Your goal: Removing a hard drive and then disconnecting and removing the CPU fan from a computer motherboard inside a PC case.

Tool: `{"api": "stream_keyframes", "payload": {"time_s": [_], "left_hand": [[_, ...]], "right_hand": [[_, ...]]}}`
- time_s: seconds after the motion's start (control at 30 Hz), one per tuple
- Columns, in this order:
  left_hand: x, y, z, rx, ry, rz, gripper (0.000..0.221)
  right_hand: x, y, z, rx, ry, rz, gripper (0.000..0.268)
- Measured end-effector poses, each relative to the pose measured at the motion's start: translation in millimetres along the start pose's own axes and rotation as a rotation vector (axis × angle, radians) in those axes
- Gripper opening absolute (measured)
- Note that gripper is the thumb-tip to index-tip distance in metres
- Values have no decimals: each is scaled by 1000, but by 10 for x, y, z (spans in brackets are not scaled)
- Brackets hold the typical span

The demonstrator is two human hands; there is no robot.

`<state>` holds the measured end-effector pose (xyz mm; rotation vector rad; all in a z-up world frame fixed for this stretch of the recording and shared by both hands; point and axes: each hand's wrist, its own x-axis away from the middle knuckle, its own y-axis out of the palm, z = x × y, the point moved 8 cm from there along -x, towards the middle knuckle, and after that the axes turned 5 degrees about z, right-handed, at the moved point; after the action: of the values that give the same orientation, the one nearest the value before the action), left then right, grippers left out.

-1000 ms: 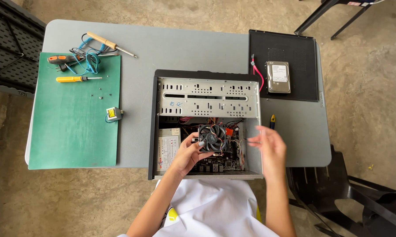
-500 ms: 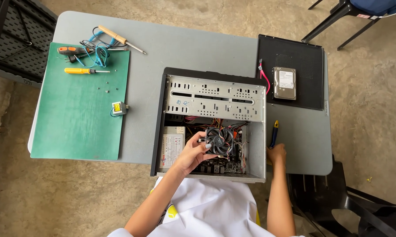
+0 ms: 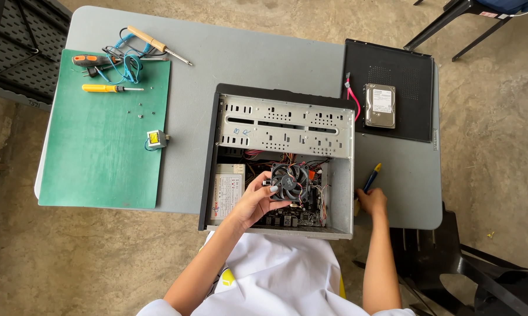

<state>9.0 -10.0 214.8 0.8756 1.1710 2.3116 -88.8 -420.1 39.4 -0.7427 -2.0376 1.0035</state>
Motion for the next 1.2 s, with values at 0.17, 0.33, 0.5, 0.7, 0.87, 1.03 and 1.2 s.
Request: {"api": "stream_keyframes", "payload": {"time_s": [0.17,0.33,0.5,0.7,0.87,1.03,1.2], "left_hand": [[19,24,36,-13,2,19,35],[-85,-62,-25,-31,46,2,32],[-56,-63,-11,-37,70,9,35],[-129,-424,-141,-56,118,62,41],[-77,-205,-33,-47,102,82,45],[-18,-112,34,-122,84,101,47],[-34,-176,18,-220,88,108,48]], "right_hand": [[604,-721,-564,-542,-224,276,21],[1968,-1211,-1999,-1230,-416,-65,20],[2378,-685,-2248,-941,-521,-169,17],[2491,-588,-2398,-491,-510,-102,35],[2471,-690,-2296,-520,-681,53,17],[2548,-822,-2350,-709,-721,-6,7],[2521,-1200,-2454,-700,-778,127,3]]}}
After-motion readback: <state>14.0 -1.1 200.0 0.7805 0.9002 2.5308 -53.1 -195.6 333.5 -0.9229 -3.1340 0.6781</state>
